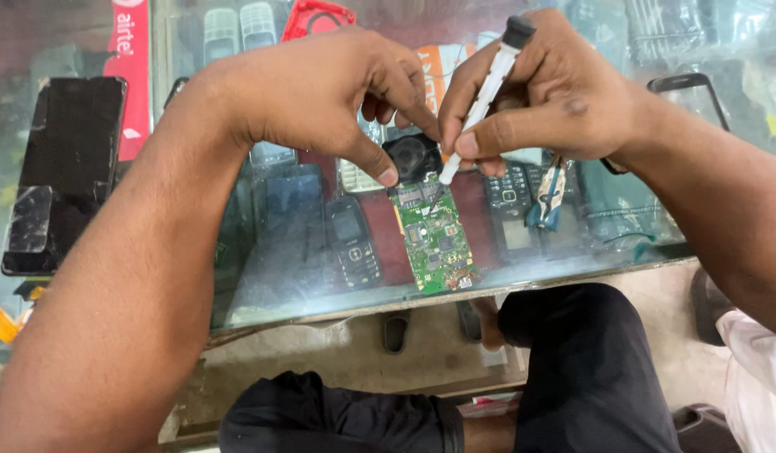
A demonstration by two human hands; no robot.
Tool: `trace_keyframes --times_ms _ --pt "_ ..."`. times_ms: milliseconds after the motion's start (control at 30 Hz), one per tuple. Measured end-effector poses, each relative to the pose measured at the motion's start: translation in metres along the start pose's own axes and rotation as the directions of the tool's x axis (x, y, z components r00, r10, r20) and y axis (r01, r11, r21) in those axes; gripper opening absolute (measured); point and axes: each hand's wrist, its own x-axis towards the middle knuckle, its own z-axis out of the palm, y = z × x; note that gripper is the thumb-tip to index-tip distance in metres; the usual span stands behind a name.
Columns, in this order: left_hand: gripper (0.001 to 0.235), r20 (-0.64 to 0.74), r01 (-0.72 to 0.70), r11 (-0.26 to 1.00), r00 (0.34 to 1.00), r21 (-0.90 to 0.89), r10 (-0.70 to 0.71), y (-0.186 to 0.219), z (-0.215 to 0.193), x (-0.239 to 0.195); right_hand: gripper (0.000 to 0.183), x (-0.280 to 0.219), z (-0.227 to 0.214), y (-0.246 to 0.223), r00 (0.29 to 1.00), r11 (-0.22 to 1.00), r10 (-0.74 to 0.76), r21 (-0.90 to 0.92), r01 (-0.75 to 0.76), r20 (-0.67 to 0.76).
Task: The person sits on the floor and cleans a mobile phone motherboard using a toothbrush and a white marker-like tool. They scrub various areas of the circuit board, including the camera module and connector ports, then place the board on the glass counter to continue cleaning.
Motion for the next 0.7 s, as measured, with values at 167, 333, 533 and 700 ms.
trace_keyframes --times_ms 167,333,533,700 --pt "0.053 -0.001 -0.046 0.999 0.999 -0.019 0.046 0.000 -0.001 0.001 0.011 0.000 -0.001 0.003 1.000 0.999 -0.003 0.037 0.003 0.003" --pt "0.054 0.045 -0.006 1.000 0.999 -0.003 0.006 -0.009 -0.002 -0.001 0.010 0.001 -0.003 0.007 1.000 0.998 -0.016 -0.055 0.015 -0.012" --pt "0.058 0.016 -0.257 0.966 0.966 -0.016 0.257 -0.023 -0.001 0.005 0.009 0.000 -0.002 0.007 0.995 0.985 0.006 -0.174 -0.023 -0.100" --pt "0.060 -0.016 -0.138 0.989 0.990 0.050 0.139 -0.024 0.005 0.005 0.008 -0.004 -0.005 0.017 0.994 0.986 0.029 -0.158 -0.046 -0.109"
